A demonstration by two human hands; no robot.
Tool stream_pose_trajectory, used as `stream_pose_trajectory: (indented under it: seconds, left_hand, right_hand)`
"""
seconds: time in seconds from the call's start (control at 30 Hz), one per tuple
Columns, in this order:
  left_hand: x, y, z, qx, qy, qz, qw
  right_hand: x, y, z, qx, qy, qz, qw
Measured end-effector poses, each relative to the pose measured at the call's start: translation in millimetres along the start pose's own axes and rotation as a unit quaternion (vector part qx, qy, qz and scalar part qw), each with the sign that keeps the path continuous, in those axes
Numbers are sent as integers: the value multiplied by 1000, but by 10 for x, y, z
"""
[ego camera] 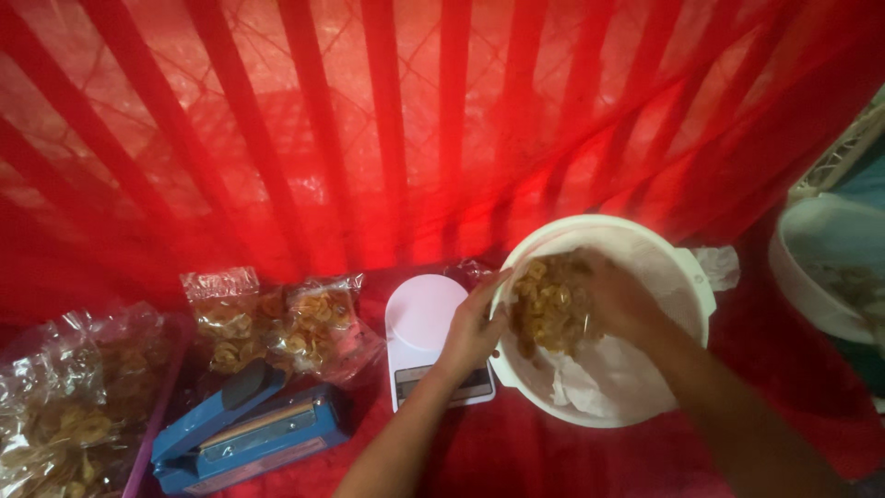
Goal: The person weighs dried snacks on a digital scale, places them into plastic bags, and seals the bags using a handheld heat sealer. The sealed packages are then placed into a pink tray.
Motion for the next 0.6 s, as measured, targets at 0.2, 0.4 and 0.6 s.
stream_pose_trajectory:
  seconds: [0.2,0.4,0.6]
  left_hand:
    - [-36,-50,83,-21,31,-20,999]
    - [28,-156,248,-139,24,-39,989]
    - [-28,-71,36,-34,-214,-115,970]
  right_hand:
    - [-52,137,-43,24,-110,-9,994]
    - [-178,67,-20,-176,38,-90,979]
    - [97,-8,69,-262,178,-151,937]
Point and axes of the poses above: each hand's wrist, its own y-axis away from the middle knuckle, its own x-axis out of the palm, z = x × y, the point moved 2 cm from there along -y, towards the middle knuckle, and after that the axes turned 12 degrees about -x, right-handed, at the moved point
